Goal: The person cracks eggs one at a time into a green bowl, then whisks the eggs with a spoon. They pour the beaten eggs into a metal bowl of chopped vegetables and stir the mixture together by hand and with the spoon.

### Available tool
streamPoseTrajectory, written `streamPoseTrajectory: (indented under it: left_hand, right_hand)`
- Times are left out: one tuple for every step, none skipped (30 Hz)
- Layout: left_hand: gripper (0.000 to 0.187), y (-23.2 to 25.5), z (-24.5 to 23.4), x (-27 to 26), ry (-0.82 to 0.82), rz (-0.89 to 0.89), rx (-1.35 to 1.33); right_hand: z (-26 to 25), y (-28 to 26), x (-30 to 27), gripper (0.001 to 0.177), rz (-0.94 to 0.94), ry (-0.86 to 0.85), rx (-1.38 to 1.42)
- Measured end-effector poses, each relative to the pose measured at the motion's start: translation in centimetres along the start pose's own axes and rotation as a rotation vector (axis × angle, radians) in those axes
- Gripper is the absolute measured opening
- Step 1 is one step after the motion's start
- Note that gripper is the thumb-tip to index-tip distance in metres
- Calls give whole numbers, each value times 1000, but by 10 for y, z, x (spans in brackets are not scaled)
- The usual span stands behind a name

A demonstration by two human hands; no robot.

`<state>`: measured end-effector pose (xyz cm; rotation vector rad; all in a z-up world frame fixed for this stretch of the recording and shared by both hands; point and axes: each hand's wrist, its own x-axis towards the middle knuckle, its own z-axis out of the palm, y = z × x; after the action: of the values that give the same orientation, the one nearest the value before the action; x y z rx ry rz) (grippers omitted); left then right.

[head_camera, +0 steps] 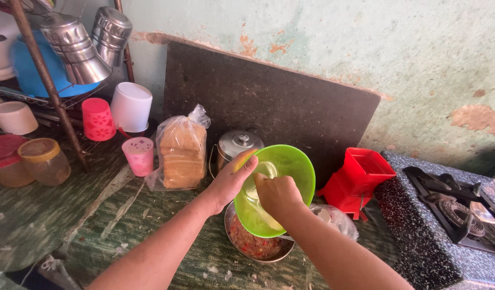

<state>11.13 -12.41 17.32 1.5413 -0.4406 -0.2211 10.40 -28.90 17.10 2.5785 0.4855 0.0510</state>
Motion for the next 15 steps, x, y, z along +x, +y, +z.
streamPoseTrajectory:
  left_hand:
    - [97,-3,2,-1,-4,11,-35]
    - [98,-6,2,-1,10,9,-19]
    - [99,-9,2,-1,24,8,-3]
    - [101,-11,2,-1,36,7,14]
    - [101,-13,1,-1,55,-18,29]
    - [101,-14,0,-1,72,-44,40]
    - [102,-14,-1,0,89,-69,52]
    - [102,-13,-2,2,84,-37,110]
    - [102,-11,-3,4,79,-4,167]
    - [103,-8,-5,6,82,29,219]
    - [103,-5,-5,9,75,29,201]
    - [103,-2,-7,8,67,23,192]
    - [104,0,-9,7,60,16,183]
    - [103,1,-8,7,49,31,175]
    - [102,2,-5,7,38,46,167]
  right_hand:
    - [3,-1,-2,21,-12,27,-19]
    - [5,-2,-3,21,-8,16,-38]
    - [7,-5,-3,21,-4,6,-58]
    - [8,-8,-3,20,2,-4,-77]
    - [9,-12,-4,27,-7,-61,-55]
    - [11,-17,-6,33,-15,-122,-34]
    - [12,-20,-8,39,-22,-182,-13]
    - [12,-24,-10,39,-11,-173,44]
    - [11,-25,-11,40,-1,-163,101]
    - [8,-23,-11,40,3,-152,151]
    - [5,-18,-10,42,-9,-163,115]
    - [0,-11,-8,44,-24,-172,90]
    - [-5,-3,-4,46,-38,-181,64]
    - [-8,5,0,37,-58,-89,59]
    - [-10,13,3,28,-76,4,54]
